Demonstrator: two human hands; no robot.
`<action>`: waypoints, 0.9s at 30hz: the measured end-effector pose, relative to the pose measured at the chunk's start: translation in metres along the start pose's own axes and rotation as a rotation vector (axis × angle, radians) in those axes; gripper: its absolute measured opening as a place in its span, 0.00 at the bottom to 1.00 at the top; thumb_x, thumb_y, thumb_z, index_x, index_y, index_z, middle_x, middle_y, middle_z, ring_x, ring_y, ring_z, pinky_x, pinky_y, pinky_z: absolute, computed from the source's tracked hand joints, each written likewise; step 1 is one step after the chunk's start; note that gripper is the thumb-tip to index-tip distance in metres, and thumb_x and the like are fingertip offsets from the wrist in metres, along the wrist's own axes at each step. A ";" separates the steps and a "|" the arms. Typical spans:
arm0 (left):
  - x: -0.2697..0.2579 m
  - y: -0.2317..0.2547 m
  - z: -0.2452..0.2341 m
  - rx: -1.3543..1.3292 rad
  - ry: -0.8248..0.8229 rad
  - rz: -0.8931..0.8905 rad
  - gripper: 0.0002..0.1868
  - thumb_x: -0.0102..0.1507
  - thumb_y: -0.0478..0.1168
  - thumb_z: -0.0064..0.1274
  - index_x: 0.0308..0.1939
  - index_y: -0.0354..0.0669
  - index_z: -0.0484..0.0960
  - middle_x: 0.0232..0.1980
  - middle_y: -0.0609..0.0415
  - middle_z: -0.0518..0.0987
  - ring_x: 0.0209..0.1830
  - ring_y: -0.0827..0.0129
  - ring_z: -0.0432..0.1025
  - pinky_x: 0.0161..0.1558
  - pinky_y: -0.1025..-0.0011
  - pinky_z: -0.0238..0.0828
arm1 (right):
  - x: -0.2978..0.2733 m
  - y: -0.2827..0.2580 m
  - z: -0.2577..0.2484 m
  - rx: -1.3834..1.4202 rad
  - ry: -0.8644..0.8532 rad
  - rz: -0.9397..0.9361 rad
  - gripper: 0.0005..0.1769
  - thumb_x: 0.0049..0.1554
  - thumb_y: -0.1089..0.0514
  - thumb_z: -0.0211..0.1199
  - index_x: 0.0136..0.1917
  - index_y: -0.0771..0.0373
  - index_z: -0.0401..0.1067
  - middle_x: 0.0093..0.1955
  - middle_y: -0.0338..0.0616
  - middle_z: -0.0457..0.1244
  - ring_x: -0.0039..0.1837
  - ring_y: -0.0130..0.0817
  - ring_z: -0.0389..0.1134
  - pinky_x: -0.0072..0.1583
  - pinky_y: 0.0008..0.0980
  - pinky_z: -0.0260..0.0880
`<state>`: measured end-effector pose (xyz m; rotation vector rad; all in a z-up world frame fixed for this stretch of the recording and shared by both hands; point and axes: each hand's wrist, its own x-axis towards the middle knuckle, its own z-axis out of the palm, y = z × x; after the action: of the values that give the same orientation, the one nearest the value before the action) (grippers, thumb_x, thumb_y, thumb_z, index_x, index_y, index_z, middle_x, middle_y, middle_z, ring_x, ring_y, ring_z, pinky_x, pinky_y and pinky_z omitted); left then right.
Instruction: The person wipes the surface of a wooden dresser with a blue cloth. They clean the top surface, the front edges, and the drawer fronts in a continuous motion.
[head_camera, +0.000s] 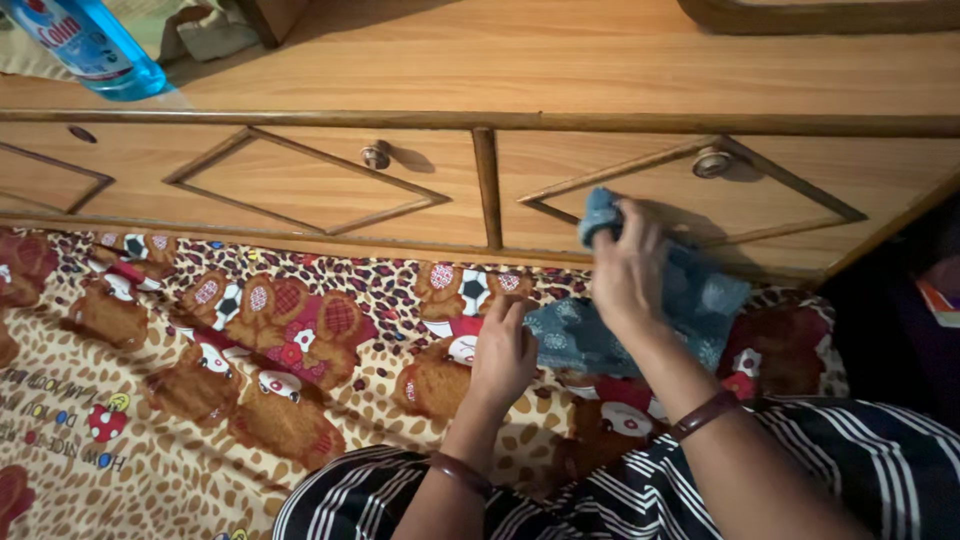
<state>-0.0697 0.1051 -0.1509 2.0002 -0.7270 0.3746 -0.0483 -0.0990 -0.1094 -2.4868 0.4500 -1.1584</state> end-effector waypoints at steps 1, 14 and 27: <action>-0.001 -0.001 -0.001 -0.004 0.009 0.008 0.19 0.55 0.26 0.47 0.51 0.33 0.78 0.52 0.35 0.75 0.51 0.38 0.71 0.52 0.52 0.71 | 0.002 0.003 -0.001 0.116 0.010 0.131 0.26 0.62 0.53 0.59 0.67 0.70 0.64 0.64 0.66 0.56 0.62 0.66 0.56 0.61 0.59 0.57; 0.000 0.001 0.006 -0.038 -0.041 -0.045 0.17 0.55 0.26 0.49 0.49 0.35 0.79 0.48 0.38 0.76 0.45 0.41 0.74 0.47 0.53 0.73 | 0.027 0.036 -0.072 0.288 0.401 -0.234 0.10 0.70 0.66 0.70 0.61 0.72 0.73 0.67 0.58 0.57 0.69 0.53 0.63 0.70 0.46 0.64; 0.001 0.001 0.006 -0.015 -0.016 -0.014 0.14 0.56 0.27 0.48 0.45 0.37 0.82 0.48 0.40 0.78 0.44 0.43 0.75 0.46 0.54 0.74 | 0.066 0.026 -0.029 0.965 0.571 0.417 0.10 0.60 0.66 0.72 0.54 0.66 0.74 0.51 0.41 0.72 0.54 0.40 0.75 0.57 0.44 0.78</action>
<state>-0.0697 0.0999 -0.1529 1.9948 -0.7231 0.3443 -0.0344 -0.1558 -0.0598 -1.1748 0.3880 -1.4279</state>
